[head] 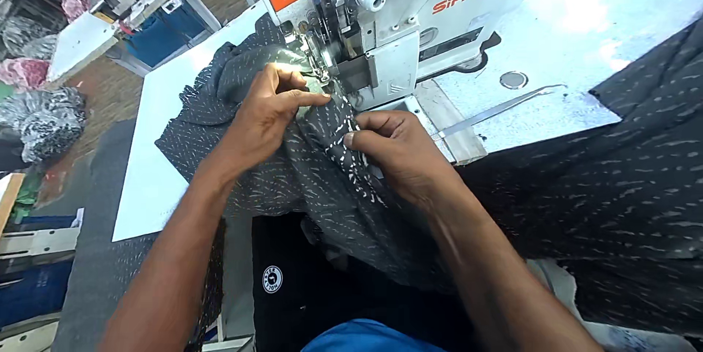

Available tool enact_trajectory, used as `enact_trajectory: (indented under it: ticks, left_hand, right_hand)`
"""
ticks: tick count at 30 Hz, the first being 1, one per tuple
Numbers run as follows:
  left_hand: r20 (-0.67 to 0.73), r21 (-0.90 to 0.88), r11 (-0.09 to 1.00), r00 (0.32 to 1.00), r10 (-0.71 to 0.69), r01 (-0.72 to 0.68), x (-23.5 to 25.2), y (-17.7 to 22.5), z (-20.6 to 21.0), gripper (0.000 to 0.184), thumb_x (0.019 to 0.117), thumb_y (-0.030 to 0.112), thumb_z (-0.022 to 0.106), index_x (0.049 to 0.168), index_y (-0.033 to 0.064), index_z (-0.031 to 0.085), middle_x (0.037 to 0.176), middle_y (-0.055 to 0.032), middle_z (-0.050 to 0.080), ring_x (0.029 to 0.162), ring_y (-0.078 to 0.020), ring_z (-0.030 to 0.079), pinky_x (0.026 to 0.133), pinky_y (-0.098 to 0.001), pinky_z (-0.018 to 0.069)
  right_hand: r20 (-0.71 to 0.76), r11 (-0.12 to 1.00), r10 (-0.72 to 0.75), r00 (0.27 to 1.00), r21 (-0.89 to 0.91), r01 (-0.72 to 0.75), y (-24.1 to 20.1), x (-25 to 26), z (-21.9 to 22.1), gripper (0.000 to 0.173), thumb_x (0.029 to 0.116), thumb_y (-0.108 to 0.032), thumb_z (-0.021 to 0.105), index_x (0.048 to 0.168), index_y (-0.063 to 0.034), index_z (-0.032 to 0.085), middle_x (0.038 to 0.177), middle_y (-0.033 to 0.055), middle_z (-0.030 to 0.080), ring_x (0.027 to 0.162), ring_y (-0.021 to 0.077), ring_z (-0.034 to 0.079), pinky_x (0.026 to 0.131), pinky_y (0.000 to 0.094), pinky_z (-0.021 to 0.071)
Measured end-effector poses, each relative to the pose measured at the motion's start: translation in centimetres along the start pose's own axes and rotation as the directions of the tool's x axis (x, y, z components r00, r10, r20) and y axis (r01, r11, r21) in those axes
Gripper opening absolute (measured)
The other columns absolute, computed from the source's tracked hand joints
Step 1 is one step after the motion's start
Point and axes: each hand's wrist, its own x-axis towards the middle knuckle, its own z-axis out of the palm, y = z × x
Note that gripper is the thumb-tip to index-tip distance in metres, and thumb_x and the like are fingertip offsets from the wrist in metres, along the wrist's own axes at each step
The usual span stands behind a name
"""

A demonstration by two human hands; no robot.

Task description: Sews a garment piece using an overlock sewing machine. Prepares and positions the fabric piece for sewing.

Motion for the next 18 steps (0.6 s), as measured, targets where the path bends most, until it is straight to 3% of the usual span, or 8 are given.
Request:
enact_trajectory:
  ticks: [4, 7, 8, 10, 12, 13, 16, 18]
  left_hand:
    - [0.099, -0.069, 0.998, 0.995, 0.007, -0.001, 0.3, -0.4, -1.4, 0.041, 0.1033, 0.007, 0.042, 0.119, 0.0203, 0.077, 0.138, -0.011, 0.053, 0.137, -0.0234, 0.043, 0.117, -0.0421, 0.036]
    - [-0.144, 0.164, 0.977, 0.983, -0.113, 0.136, -5.1, 2.5, -0.3, 0.039, 0.1036, 0.006, 0.042, 0.126, 0.0144, 0.072, 0.153, -0.0176, 0.045, 0.145, -0.0311, 0.041, 0.119, -0.0491, 0.0386]
    - [-0.263, 0.208, 0.945, 0.945, -0.196, 0.254, -7.9, 2.1, -0.1, 0.037, 0.1014, 0.008, 0.046, 0.129, 0.0133, 0.07, 0.153, -0.0185, 0.045, 0.142, -0.0319, 0.045, 0.115, -0.0496, 0.043]
    - [-0.398, 0.223, 0.784, 0.789, -0.468, 0.579, -13.4, -0.8, -0.3, 0.047, 0.0959, 0.018, 0.059, 0.142, 0.0106, 0.06, 0.154, -0.0232, 0.041, 0.132, -0.0377, 0.052, 0.102, -0.0544, 0.0506]
    - [-0.403, 0.197, 0.566, 0.593, -0.697, 0.8, -18.5, -3.3, -0.8, 0.06, 0.0987, 0.033, 0.065, 0.149, 0.0032, 0.05, 0.147, -0.0338, 0.045, 0.123, -0.0532, 0.053, 0.096, -0.0715, 0.0449]
    - [-0.408, 0.184, 0.495, 0.524, -0.747, 0.849, -19.9, -4.0, -1.0, 0.056, 0.1013, 0.035, 0.062, 0.145, 0.0014, 0.053, 0.137, -0.0336, 0.054, 0.116, -0.0532, 0.058, 0.093, -0.0729, 0.0447]
    - [-0.431, 0.057, 0.455, 0.433, -0.792, 0.889, -20.9, -4.2, -2.4, 0.027, 0.105, 0.018, 0.057, 0.118, -0.0037, 0.067, 0.103, -0.0237, 0.069, 0.084, -0.0377, 0.067, 0.078, -0.0625, 0.0523]
    - [-0.461, -0.342, 0.465, 0.285, -0.84, 0.816, -20.7, -3.5, -3.7, 0.021, 0.1058, 0.013, 0.052, 0.118, -0.0023, 0.06, 0.093, -0.006, 0.063, 0.073, -0.0124, 0.062, 0.073, -0.0355, 0.0582]
  right_hand:
    - [-0.006, 0.999, 0.002, 1.0, -0.049, -0.002, 0.2, 0.1, 1.0, 0.007, 0.0893, -0.004, 0.067, 0.084, -0.0034, 0.072, 0.072, 0.0052, 0.066, 0.063, 0.01, 0.061, 0.056, 0.0253, 0.052]
    - [0.052, 0.983, -0.053, 0.997, -0.173, 0.062, 0.6, -1.0, 0.5, 0.011, 0.0882, -0.007, 0.066, 0.077, -0.0074, 0.068, 0.067, 0.0022, 0.063, 0.057, 0.0086, 0.056, 0.05, 0.0241, 0.0455]
    - [0.066, 0.974, -0.06, 0.996, -0.213, 0.073, 0.7, -1.3, 0.0, 0.012, 0.0877, -0.007, 0.066, 0.076, -0.009, 0.067, 0.068, 0.0012, 0.062, 0.056, 0.0083, 0.055, 0.049, 0.0236, 0.0447]
    - [0.089, 0.962, -0.037, 0.995, -0.265, 0.06, 1.0, -1.7, -1.0, 0.009, 0.0872, -0.006, 0.067, 0.079, -0.01, 0.068, 0.074, 0.0007, 0.065, 0.06, 0.0084, 0.057, 0.052, 0.0237, 0.0477]
    - [0.156, 0.958, -0.011, 0.988, -0.282, 0.055, 0.9, -2.0, -1.1, 0.005, 0.0873, -0.004, 0.066, 0.087, -0.0084, 0.068, 0.081, 0.0018, 0.068, 0.065, 0.0089, 0.063, 0.057, 0.0242, 0.0537]
    - [0.187, 0.957, -0.003, 0.982, -0.284, 0.057, 0.7, -2.0, -1.0, 0.007, 0.0872, -0.003, 0.066, 0.092, -0.0072, 0.068, 0.081, 0.0027, 0.07, 0.066, 0.0095, 0.065, 0.058, 0.0247, 0.0557]
    - [0.238, 0.966, 0.08, 0.968, -0.257, -0.017, 0.0, -2.2, -1.4, 0.011, 0.0898, -0.002, 0.066, 0.1, -0.0069, 0.065, 0.084, 0.0034, 0.071, 0.07, 0.0093, 0.067, 0.063, 0.0247, 0.0581]
    - [0.252, 0.979, 0.165, 0.954, -0.16, -0.127, -0.1, -2.2, -1.9, 0.012, 0.0904, 0.0, 0.063, 0.101, -0.006, 0.063, 0.083, 0.0048, 0.07, 0.071, 0.009, 0.067, 0.063, 0.0251, 0.0584]
